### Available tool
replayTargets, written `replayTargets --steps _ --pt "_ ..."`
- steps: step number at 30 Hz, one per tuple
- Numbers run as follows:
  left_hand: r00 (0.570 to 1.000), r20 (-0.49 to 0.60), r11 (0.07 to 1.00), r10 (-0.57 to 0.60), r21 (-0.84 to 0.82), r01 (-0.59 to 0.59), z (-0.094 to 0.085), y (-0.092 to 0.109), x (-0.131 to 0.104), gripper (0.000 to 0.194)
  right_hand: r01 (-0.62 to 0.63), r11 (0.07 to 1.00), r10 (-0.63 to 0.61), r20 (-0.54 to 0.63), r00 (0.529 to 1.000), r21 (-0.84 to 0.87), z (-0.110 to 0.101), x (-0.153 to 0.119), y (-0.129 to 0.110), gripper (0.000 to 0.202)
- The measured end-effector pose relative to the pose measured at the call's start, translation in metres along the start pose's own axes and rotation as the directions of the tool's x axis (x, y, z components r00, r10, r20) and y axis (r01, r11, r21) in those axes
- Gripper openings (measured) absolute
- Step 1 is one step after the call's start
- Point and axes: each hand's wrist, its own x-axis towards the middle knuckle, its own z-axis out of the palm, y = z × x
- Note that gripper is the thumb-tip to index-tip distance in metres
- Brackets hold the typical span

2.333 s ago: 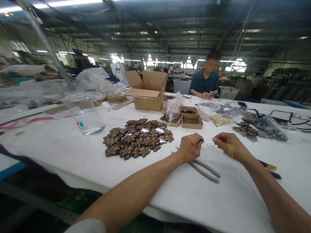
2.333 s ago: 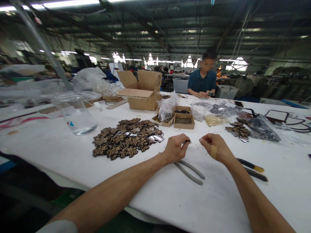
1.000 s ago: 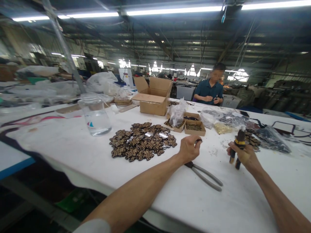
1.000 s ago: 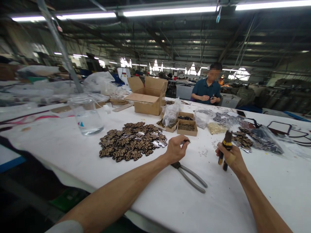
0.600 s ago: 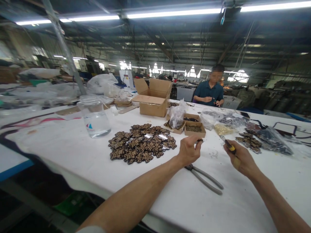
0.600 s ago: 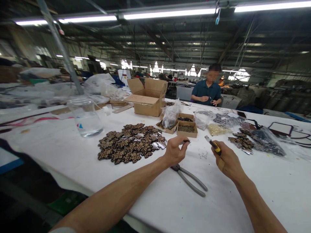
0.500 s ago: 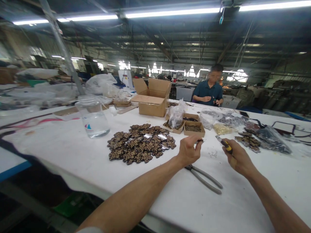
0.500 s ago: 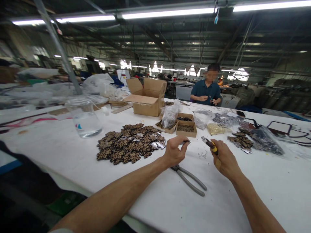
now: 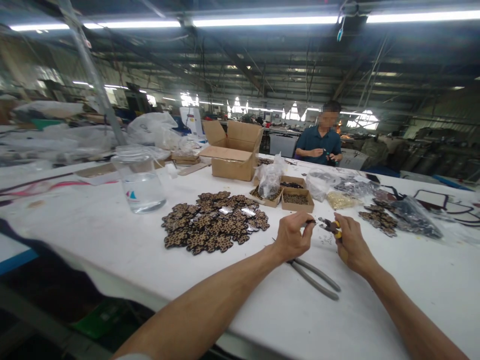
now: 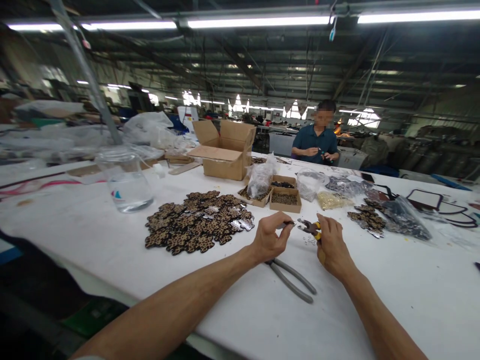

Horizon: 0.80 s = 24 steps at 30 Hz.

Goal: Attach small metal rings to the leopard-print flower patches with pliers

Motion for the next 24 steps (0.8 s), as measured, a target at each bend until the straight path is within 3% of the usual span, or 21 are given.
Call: replayTargets --steps 15,24 --pt "0.999 0.01 0.998 0.033 -0.061 -0.032 0.005 -0.002 -0.003 0.009 0.046 0.999 -0.045 -0.034 0.998 0.026 -0.005 0.004 -0.012 0.08" --pt "1.0 -0.003 0.994 0.031 -0.107 -0.032 0.005 0.0 -0.004 0.008 0.069 0.998 -0.068 -0.035 0.997 0.009 -0.007 0.004 -0.005 0.073"
